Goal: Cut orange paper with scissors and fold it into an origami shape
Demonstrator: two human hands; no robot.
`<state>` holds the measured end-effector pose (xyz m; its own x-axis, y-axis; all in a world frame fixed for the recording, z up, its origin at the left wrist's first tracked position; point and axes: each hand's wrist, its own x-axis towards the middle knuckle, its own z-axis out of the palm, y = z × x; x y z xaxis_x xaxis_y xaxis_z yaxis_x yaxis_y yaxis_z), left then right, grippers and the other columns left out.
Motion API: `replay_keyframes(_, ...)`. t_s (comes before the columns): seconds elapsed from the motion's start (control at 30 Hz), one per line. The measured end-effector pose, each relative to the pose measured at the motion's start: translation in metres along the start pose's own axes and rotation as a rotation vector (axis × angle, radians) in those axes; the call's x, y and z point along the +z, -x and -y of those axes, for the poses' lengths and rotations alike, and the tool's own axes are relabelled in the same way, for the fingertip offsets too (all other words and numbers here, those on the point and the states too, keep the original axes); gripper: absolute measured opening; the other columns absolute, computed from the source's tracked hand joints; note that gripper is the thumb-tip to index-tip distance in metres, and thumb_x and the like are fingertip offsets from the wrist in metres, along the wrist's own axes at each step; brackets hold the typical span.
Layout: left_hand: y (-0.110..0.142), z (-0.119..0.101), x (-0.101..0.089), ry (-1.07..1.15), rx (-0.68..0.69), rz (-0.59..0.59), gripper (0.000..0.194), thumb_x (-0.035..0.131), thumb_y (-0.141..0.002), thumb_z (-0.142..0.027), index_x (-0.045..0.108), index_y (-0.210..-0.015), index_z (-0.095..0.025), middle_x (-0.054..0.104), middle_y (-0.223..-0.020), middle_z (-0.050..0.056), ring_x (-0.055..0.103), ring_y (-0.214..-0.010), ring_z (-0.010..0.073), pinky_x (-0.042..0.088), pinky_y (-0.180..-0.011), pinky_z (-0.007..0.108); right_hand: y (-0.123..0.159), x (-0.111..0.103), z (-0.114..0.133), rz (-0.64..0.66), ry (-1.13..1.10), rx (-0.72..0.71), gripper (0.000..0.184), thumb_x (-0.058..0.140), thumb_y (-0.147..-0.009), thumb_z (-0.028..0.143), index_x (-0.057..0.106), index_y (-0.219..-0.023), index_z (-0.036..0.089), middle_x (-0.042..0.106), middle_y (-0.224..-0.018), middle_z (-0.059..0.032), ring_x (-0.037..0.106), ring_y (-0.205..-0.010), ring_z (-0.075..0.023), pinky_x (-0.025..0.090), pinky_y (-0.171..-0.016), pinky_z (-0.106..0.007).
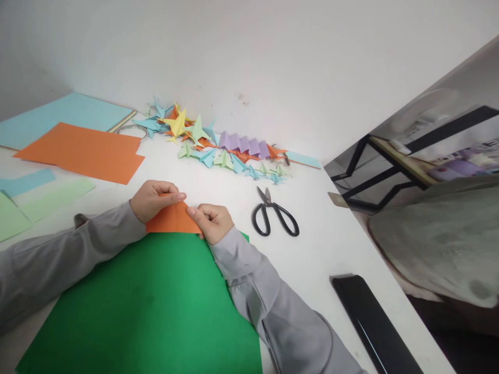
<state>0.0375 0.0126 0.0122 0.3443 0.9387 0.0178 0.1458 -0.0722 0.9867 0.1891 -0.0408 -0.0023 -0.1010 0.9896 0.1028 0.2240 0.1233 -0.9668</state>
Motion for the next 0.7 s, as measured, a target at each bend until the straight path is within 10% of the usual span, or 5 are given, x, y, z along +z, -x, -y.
replay_keyframes(0.7, -0.0051, -0.0016, -0.0067, 0.119, -0.165, 0.027, 0.033, 0.074, -0.046, -0.039, 0.053, -0.046, -0.013, 0.042, -0.04, -0.006, 0.036, -0.041, 0.0057, 0.025, -0.041, 0.02, 0.001, -0.005, 0.0028, 0.042, -0.018, 0.05, 0.055, 0.057, -0.07, 0.056, 0.037, -0.035, 0.018, 0.034, -0.028, 0.0062, 0.026, -0.029, -0.0034, 0.017, -0.034, -0.022)
